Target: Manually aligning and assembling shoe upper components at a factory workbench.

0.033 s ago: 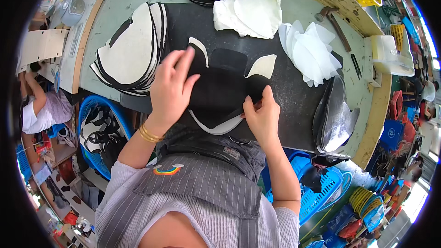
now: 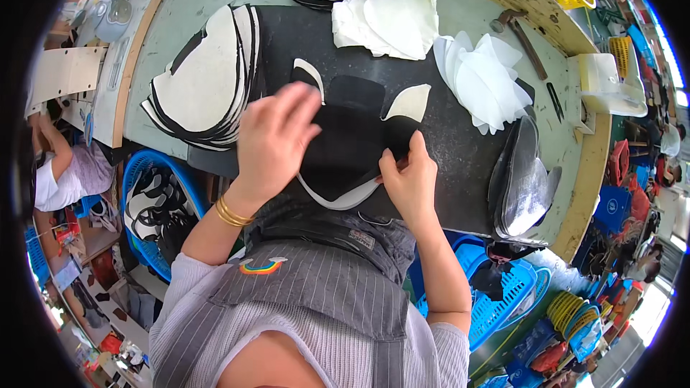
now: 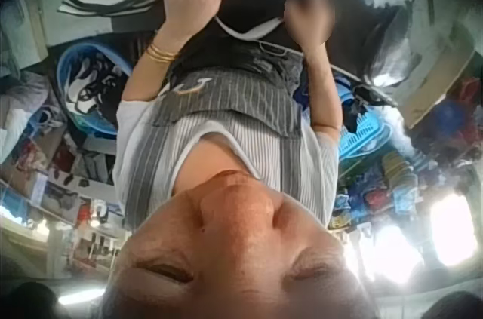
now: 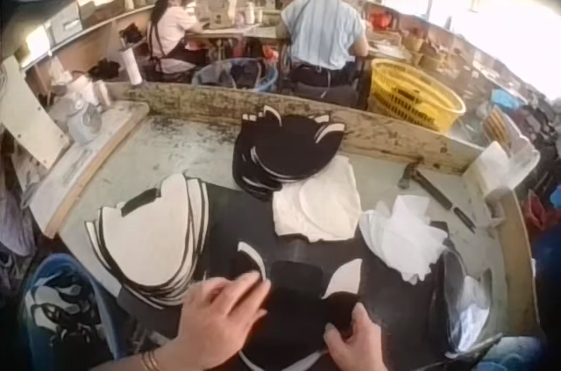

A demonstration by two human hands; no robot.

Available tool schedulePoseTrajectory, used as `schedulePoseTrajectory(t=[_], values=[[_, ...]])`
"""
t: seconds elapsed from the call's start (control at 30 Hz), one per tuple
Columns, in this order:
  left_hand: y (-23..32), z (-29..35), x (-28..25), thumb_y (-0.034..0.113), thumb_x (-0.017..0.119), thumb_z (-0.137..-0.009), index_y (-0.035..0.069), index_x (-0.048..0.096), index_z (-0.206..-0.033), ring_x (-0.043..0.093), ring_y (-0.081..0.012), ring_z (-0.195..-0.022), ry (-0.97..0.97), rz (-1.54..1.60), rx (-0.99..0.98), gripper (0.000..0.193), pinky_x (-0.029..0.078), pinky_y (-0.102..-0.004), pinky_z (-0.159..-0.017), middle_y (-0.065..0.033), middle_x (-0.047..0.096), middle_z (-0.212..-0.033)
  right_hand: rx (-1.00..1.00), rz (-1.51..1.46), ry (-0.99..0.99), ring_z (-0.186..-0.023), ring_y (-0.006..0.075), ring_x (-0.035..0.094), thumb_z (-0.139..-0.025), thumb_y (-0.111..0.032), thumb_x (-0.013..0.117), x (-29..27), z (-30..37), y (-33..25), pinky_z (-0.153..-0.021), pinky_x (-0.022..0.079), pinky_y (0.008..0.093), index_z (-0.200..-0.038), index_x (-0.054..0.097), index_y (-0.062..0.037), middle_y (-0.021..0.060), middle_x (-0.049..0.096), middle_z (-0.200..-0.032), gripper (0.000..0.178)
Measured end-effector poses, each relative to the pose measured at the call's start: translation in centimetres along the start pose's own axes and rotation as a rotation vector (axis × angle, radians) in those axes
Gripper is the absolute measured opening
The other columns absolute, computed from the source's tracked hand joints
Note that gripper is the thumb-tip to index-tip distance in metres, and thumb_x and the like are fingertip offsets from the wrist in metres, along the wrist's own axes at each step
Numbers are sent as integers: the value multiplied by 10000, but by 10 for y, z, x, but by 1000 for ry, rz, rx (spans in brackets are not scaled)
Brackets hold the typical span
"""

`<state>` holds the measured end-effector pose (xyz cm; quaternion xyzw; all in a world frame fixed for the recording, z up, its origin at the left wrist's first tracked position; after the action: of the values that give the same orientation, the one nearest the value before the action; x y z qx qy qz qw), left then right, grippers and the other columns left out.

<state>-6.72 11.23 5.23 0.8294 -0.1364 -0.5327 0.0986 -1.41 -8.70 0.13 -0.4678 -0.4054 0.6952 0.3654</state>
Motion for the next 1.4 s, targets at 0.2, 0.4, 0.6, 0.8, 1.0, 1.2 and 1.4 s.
schedulePoseTrajectory(t=[0.2, 0.4, 0.6, 0.8, 1.0, 1.2, 1.4], values=[[5, 24, 17, 407, 636, -800, 28, 657, -1033, 515, -261, -1108, -256, 334, 307, 446, 403, -386, -925, -64, 620, -1146, -103, 92, 131, -511, 81, 475, -856, -91, 609, -10, -14, -9, -461, 425, 242, -1113, 539, 26, 37, 498, -573, 291], [-3, 29, 6, 354, 689, -768, -9, 593, -1132, 457, -321, -1226, -474, 448, 370, 523, 371, -423, -1019, -151, 534, -1266, -325, 346, 219, -493, 195, 538, -835, -83, 616, -20, -19, -1, -498, 448, 316, -1047, 549, 3, 101, 535, -587, 239], [-28, 36, -1, -31, 574, -689, -27, 567, -1130, 495, -296, -1197, -518, 443, 377, 442, 416, -358, -1011, -159, 545, -1240, -533, 709, 116, -839, 290, 628, -752, -56, 624, -42, -1, -20, -692, 525, 377, -1108, 558, -23, 136, 610, -1021, 363], [-28, 35, 0, 52, 582, -766, 28, 587, -1144, 551, -260, -1127, -441, 292, 472, 379, 473, -329, -942, -112, 587, -1181, -1050, 798, -435, -1149, 281, 526, -693, -31, 623, -8, 21, -31, -1004, 414, 422, -1147, 581, -14, 112, 575, -1182, 456], [-25, 37, 3, 160, 733, -648, 20, 571, -1141, 461, -331, -1202, -555, 475, 379, 538, 405, -414, -1004, -145, 515, -1253, -825, 445, -417, -1062, 302, 601, -804, -16, 609, -11, 10, -19, -994, 427, 441, -1024, 644, 4, 127, 658, -1042, 224], [-25, 32, 2, 106, 714, -668, 25, 610, -1062, 521, -296, -1090, -429, 497, 271, 415, 436, -386, -942, -108, 569, -1149, -345, 175, -365, -1079, 299, 593, -839, -27, 535, -14, -3, -14, -1028, 382, 411, -1013, 644, 22, 146, 658, -1057, 211], [-37, 37, 7, -5, 637, -732, 35, 673, -931, 512, -290, -1155, -496, 656, 250, 206, 435, -380, -957, -93, 609, -1135, -724, 409, -566, -1164, 343, 526, -788, -83, 621, -10, 11, -22, -1039, 346, 471, -980, 691, -19, 135, 641, -1121, 214]])
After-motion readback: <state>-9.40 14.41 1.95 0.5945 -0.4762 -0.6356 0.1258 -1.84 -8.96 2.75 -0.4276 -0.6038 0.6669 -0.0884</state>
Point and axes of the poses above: each hand's wrist, its own z-axis away from the middle knuckle, its own x-axis out of the palm, y = z × x, the point moved 4 cm from there along -z, towards the middle knuckle
